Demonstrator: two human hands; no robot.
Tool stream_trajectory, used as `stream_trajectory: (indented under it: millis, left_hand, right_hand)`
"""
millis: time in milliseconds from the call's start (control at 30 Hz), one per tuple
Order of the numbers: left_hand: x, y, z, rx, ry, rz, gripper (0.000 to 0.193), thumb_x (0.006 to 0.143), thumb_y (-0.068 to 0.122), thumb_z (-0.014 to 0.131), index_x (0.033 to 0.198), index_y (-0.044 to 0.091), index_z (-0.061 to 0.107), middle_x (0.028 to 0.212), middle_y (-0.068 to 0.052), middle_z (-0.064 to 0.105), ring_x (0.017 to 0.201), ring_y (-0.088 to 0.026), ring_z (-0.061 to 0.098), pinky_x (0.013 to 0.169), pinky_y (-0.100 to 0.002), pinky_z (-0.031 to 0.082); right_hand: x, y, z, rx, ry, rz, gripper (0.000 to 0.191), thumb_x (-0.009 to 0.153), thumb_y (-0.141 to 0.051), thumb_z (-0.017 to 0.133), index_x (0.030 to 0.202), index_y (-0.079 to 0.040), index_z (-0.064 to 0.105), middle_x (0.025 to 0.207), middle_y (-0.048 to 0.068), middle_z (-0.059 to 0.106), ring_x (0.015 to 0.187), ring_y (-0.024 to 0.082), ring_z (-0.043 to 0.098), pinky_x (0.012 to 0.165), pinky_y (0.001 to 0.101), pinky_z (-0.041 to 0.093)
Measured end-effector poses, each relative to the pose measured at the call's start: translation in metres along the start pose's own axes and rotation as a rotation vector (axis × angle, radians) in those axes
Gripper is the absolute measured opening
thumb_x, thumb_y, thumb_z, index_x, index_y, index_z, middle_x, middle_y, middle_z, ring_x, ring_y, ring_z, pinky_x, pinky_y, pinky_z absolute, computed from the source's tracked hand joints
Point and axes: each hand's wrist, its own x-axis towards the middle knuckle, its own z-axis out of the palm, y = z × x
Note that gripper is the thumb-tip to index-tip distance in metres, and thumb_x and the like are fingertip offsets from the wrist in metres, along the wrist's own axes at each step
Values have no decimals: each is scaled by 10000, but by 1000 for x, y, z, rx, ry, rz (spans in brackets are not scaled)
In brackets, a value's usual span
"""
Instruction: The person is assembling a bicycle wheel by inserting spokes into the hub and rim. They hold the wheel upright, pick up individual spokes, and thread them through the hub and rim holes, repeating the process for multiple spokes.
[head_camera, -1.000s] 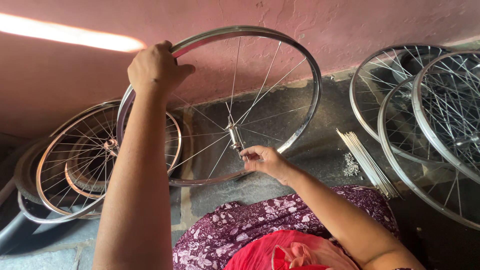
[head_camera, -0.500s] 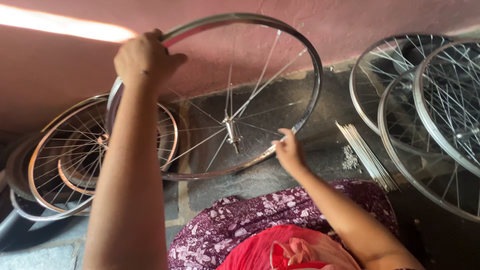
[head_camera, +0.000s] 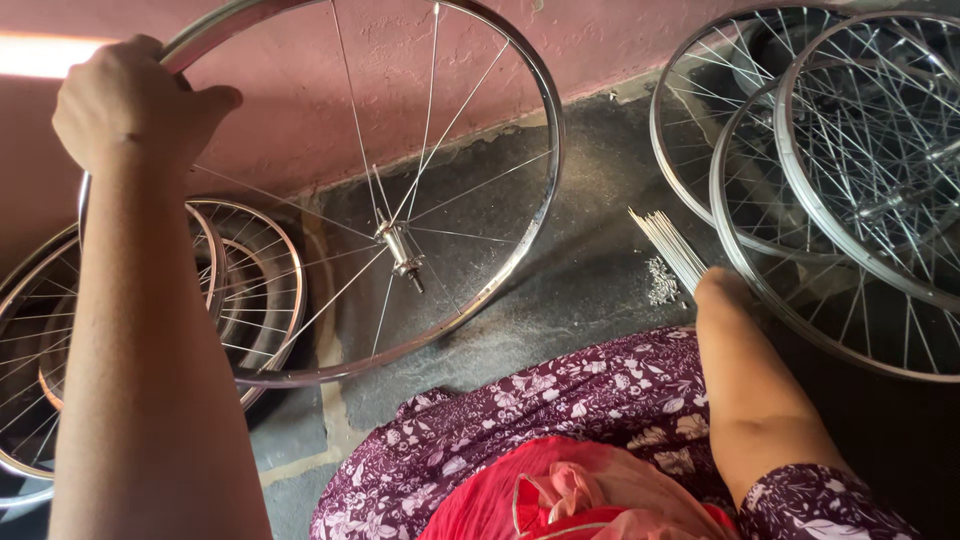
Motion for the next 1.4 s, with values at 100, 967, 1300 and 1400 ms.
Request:
stream_trajectory:
  millis: [100,967,1300,1400]
  left_hand:
    - [2,1,1,19,-5,-6,455,697,521,930,909,158,755,867,-92,731,811,-331,698,710,-482,547]
    - [-6,0,7,13,20,48,458,697,550,932,893,175,753,850,-80,741,794,-327,703,659,-480,546]
    - [-5,-11,11,8,-12,20,430,734,537,914,902,178,748,867,-62,751,799,-307,715,679,-465,552]
    - [-4,-8,12,86,41,87,478,722,605,925,898,190,768,810,-95,740,734,-325,702,677,-483,546]
  right_hand:
    - [3,5,2,-12,-12,31,303,981,-143,607,1254,-54,702,1259,230,702,1164,409,679,955,486,565]
    - [-68,-30,13,379,317,-393,173,956,-178,603,1086,-84,669,1101,198,720,1054,437,676,897,521,550]
    - [-73,-68,19,194,-21,-448,271,833,-168,707,1077,-65,770,1160,223,725,1137,398,686,985,484,549]
    - [-90,-88,18,188,-33,-391,304,844,-133,676,1103,-8,771,1207,250,709,1190,404,672,997,468,568]
